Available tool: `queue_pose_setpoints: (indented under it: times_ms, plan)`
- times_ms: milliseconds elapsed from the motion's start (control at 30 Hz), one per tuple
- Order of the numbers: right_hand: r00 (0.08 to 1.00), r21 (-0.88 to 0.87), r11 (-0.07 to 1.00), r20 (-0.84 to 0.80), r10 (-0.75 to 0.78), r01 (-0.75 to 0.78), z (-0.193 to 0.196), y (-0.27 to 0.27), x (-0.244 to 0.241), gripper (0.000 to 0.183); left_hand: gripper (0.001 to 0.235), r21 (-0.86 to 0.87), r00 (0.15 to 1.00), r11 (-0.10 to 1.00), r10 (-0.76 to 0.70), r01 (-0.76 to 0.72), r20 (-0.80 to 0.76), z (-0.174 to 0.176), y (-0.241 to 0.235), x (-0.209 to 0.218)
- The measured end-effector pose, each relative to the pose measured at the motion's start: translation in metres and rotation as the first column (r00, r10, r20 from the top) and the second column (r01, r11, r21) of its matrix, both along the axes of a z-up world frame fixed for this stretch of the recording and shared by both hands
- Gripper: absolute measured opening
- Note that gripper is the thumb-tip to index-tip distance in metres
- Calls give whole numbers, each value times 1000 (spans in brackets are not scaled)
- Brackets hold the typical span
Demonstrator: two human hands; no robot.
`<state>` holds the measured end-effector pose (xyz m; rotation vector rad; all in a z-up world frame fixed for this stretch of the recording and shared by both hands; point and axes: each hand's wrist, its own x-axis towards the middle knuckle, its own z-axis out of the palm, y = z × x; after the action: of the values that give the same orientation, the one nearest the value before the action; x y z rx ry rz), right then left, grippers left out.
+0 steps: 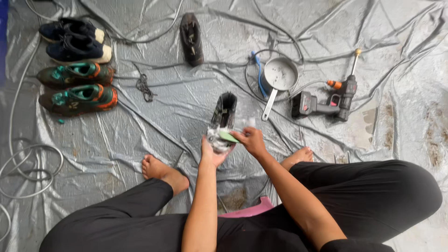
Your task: The person scrubs a black shoe with a green brush and soapy water. They repeatedly dip the brush into a small metal pan to reload soap and continue scrubbing different parts of the shoe.
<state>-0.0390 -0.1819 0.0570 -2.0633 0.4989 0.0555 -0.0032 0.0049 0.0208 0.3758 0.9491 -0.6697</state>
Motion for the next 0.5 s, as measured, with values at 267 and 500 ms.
queue_pose_setpoints:
  times_ms: [267, 500]
  plan:
    - [974, 44, 994, 208, 91, -102, 21, 29, -3, 55, 80, -52, 994, 996, 74, -79, -83, -8, 8, 1]
    - [961, -136, 965, -137, -241, 223, -27, -39, 16, 69, 75, 121, 996, 990, 83, -78, -40, 49, 17, 8]
